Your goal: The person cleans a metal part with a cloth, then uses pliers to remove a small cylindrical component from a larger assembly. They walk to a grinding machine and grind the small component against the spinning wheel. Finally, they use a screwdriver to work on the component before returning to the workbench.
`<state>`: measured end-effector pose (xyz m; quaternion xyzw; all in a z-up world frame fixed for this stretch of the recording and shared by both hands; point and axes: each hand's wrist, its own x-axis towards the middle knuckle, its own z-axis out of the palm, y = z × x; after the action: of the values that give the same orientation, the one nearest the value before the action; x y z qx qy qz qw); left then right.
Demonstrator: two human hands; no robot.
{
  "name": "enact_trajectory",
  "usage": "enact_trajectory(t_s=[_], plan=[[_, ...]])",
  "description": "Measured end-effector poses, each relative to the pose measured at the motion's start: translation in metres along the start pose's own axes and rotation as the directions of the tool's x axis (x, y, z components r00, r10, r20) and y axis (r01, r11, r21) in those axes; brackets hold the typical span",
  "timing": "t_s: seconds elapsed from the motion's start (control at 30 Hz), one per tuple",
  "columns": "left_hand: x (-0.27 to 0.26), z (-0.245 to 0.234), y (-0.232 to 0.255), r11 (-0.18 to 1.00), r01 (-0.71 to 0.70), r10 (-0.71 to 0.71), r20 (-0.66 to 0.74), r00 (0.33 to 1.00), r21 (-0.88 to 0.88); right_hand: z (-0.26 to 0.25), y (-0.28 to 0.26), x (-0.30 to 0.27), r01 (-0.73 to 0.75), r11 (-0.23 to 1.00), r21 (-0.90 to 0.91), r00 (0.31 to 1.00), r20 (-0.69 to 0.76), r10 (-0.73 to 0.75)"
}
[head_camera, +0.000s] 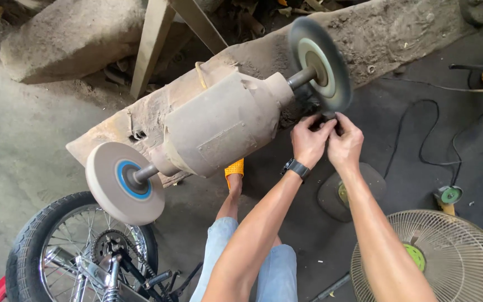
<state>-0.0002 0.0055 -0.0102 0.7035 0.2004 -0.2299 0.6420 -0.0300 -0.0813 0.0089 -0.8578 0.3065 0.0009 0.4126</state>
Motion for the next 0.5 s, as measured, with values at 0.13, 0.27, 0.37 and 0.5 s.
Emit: enact_trajectory(t_s=[0.13, 0.27, 0.37, 0.5], plan=[[-0.008, -0.01, -0.007, 0.997, 0.059, -0.06, -0.027, 0.998, -0.058, 0.012, -0.008, -0.012, 0.013, 1.0, 0.008, 1.0, 0.028, -0.013], [-0.018, -0.023, 0.011, 0.999, 0.024, -0.024, -0.006, 1.0, -0.031, 0.014, -0.004, -0.025, 0.021, 0.994, 0.103, 1.0, 0.02, -0.023], [-0.018, -0.018, 0.01, 0.998, -0.029, 0.027, 0.035, 0.999, 0.049, 0.007, -0.001, -0.024, 0.013, 0.991, 0.134, 1.0, -0.008, -0.012], [-0.007, -0.001, 0.015, 1.0, -0.014, 0.014, 0.036, 0.999, -0.004, -0.007, -0.005, -0.004, -0.012, 0.991, 0.135, 0.999, 0.034, 0.007]])
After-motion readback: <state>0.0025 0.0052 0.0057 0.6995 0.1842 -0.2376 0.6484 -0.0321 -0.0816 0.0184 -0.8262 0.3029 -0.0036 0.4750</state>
